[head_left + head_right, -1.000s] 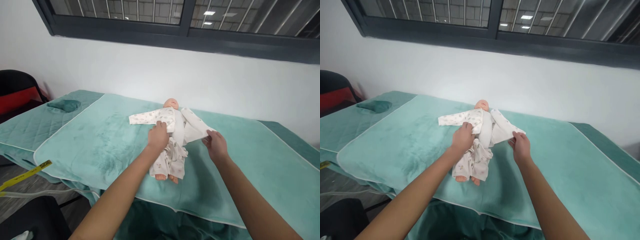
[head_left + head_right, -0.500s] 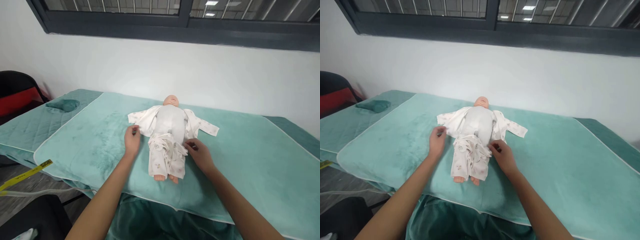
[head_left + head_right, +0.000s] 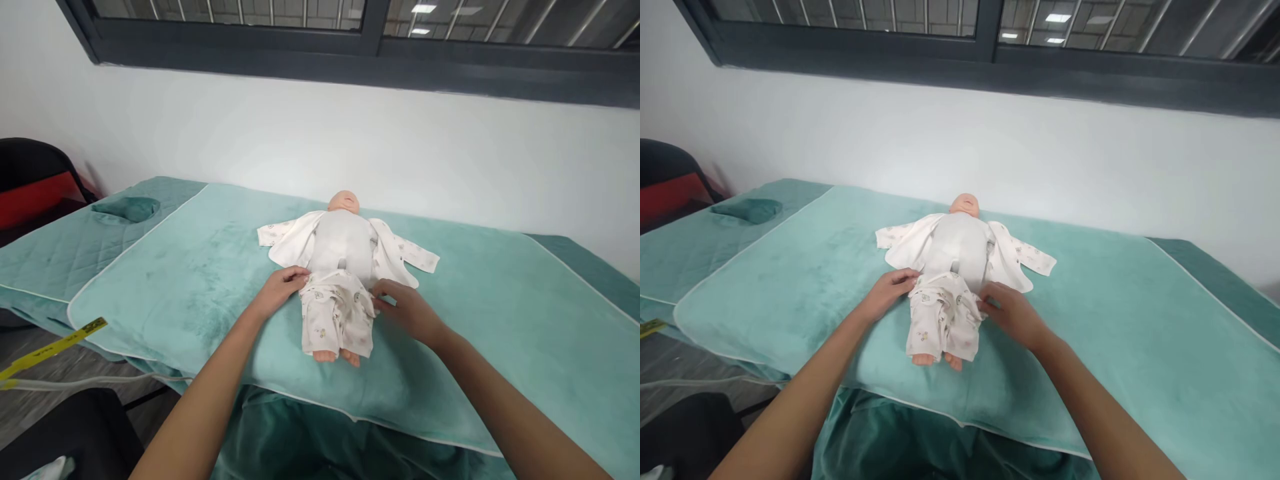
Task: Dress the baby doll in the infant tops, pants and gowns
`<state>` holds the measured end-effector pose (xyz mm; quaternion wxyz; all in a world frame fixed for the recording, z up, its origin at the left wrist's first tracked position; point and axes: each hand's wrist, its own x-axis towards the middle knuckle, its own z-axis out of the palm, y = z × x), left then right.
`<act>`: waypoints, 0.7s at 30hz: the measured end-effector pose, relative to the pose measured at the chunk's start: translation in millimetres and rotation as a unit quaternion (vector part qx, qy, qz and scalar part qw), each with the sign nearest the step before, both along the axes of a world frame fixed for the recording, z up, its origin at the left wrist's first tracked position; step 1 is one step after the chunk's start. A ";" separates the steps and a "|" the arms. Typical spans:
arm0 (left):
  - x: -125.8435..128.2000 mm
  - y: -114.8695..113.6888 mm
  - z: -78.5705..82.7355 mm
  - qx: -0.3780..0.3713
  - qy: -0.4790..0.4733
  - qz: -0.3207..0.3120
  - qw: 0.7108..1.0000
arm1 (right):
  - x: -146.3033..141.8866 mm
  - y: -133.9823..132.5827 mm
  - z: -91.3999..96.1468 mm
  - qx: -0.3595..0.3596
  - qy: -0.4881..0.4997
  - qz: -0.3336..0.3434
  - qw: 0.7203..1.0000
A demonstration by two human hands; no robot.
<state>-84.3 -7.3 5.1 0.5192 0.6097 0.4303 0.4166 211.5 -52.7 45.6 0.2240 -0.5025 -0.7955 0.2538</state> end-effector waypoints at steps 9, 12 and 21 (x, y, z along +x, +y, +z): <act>-1.7 5.0 -3.4 0.004 0.000 -0.035 0.999 | -12.7 18.3 -20.2 0.227 -0.020 -0.119 0.966; 0.0 4.3 -5.1 -0.021 0.004 -0.031 0.999 | -22.1 33.9 -18.3 0.288 -0.043 -0.073 0.954; 3.7 1.8 16.4 -0.008 0.030 -0.089 0.996 | -32.2 60.9 -31.4 0.224 -0.039 -0.043 0.973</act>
